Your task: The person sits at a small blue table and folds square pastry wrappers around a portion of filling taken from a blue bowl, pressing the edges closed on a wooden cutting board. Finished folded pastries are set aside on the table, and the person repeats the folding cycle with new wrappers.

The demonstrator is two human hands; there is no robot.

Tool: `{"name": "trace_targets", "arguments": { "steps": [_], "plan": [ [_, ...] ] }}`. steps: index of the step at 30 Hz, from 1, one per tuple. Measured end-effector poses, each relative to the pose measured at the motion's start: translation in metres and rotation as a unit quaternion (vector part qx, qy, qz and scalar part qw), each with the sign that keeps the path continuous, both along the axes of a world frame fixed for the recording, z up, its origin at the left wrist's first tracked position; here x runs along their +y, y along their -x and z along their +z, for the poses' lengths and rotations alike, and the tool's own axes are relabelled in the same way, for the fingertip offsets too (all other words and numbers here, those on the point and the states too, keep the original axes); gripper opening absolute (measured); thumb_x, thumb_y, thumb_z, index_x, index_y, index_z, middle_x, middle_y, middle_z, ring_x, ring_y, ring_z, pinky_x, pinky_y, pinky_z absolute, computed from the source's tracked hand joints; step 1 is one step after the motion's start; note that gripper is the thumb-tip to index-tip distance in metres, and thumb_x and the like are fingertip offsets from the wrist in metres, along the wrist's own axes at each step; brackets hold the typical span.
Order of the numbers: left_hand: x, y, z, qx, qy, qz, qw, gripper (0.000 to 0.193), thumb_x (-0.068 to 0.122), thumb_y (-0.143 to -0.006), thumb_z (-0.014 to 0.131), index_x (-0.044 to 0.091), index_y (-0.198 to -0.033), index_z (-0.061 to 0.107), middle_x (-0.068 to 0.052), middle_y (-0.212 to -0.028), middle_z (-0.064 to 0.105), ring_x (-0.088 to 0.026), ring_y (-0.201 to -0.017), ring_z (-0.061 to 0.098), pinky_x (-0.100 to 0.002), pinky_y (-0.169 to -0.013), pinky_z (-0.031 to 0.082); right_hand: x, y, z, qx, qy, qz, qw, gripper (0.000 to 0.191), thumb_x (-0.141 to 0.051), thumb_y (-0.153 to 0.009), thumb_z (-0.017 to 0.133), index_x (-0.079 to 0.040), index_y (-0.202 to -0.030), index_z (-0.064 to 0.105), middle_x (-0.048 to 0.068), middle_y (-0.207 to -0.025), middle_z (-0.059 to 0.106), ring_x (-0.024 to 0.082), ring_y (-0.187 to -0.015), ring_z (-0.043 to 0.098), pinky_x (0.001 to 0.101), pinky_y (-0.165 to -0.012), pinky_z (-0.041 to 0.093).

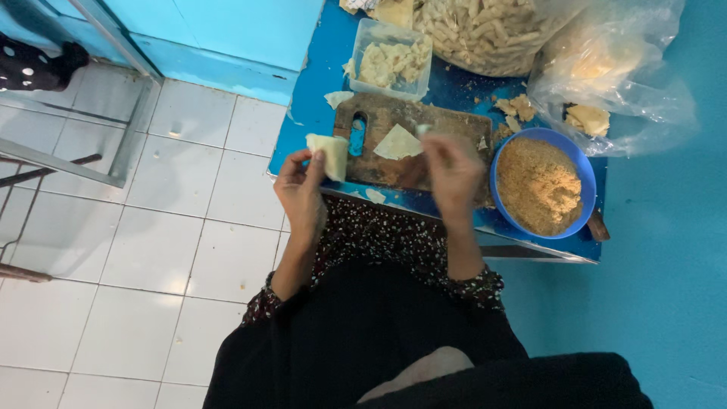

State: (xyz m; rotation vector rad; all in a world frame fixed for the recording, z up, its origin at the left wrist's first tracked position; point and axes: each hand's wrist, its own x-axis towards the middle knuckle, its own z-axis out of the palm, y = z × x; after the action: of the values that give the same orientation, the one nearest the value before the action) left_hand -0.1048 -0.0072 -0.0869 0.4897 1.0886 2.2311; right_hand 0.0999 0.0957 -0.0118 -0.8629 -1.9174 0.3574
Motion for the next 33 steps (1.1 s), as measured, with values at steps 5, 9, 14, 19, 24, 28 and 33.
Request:
{"name": "trace_targets", "arguments": {
  "steps": [5,9,14,19,24,28,33],
  "plan": [
    [-0.008,0.015,0.017,0.185,0.073,0.041,0.979,0.040,-0.004,-0.101,0.062,-0.001,-0.137,0.047,-0.008,-0.115,0.060,-0.010,-0.098,0.068,-0.023,-0.082,0.058,-0.024,0.023,0.000,-0.175,-0.116,0.037,0.977,0.009,-0.010,-0.088,0.082,-0.007,-0.096,0.077,0.004,-0.103,0.076,0.024,-0.099,0.069,0.0367,-0.079,0.058],
    [-0.006,0.023,0.018,0.159,0.066,0.022,0.985,0.033,-0.005,-0.101,0.065,-0.003,-0.132,0.055,-0.009,-0.115,0.063,-0.011,-0.096,0.066,-0.023,-0.082,0.056,-0.025,0.023,0.006,-0.185,-0.107,0.055,0.975,0.012,-0.011,-0.089,0.082,-0.007,-0.099,0.077,0.004,-0.108,0.076,0.024,-0.103,0.069,0.0362,-0.081,0.058],
    [0.000,0.007,0.014,0.067,-0.009,-0.029,0.997,0.028,-0.005,-0.098,0.070,-0.003,-0.124,0.061,-0.009,-0.113,0.067,-0.010,-0.097,0.067,-0.024,-0.086,0.057,-0.034,0.016,0.016,-0.062,-0.017,0.099,0.993,0.029,-0.007,-0.084,0.084,-0.007,-0.112,0.076,0.012,-0.116,0.072,0.022,-0.109,0.069,0.0350,-0.090,0.059],
    [0.001,-0.037,0.016,0.081,0.031,-0.089,0.992,0.025,0.000,-0.097,0.072,-0.002,-0.122,0.068,-0.006,-0.104,0.074,-0.008,-0.090,0.068,-0.022,-0.079,0.056,-0.053,0.029,-0.007,0.072,0.173,0.151,0.971,0.033,-0.005,-0.084,0.085,-0.006,-0.113,0.071,0.008,-0.107,0.071,0.013,-0.096,0.072,0.0272,-0.083,0.064],
    [-0.002,-0.051,0.014,0.065,0.022,-0.122,0.990,0.025,0.001,-0.098,0.072,-0.003,-0.122,0.069,-0.007,-0.106,0.075,-0.007,-0.091,0.068,-0.021,-0.078,0.054,-0.044,0.025,-0.034,0.200,0.311,0.161,0.915,0.016,-0.002,-0.097,0.075,0.000,-0.112,0.072,0.006,-0.107,0.076,0.012,-0.096,0.073,0.0267,-0.086,0.061],
    [-0.003,-0.061,0.010,0.084,0.033,-0.106,0.990,0.023,0.001,-0.097,0.073,-0.004,-0.119,0.071,-0.007,-0.107,0.076,-0.007,-0.091,0.068,-0.021,-0.080,0.055,-0.048,0.014,-0.044,0.195,0.294,0.151,0.923,0.016,-0.002,-0.096,0.073,0.002,-0.111,0.070,0.006,-0.105,0.075,0.012,-0.095,0.073,0.0268,-0.085,0.062],
    [-0.003,-0.067,0.007,0.067,0.032,-0.109,0.991,0.023,0.000,-0.096,0.073,-0.004,-0.119,0.072,-0.007,-0.106,0.076,-0.007,-0.091,0.068,-0.021,-0.080,0.055,-0.047,0.008,-0.049,0.194,0.297,0.135,0.925,0.014,0.001,-0.097,0.072,0.004,-0.111,0.072,0.007,-0.103,0.075,0.011,-0.095,0.071,0.0258,-0.085,0.059]
  ]
}}
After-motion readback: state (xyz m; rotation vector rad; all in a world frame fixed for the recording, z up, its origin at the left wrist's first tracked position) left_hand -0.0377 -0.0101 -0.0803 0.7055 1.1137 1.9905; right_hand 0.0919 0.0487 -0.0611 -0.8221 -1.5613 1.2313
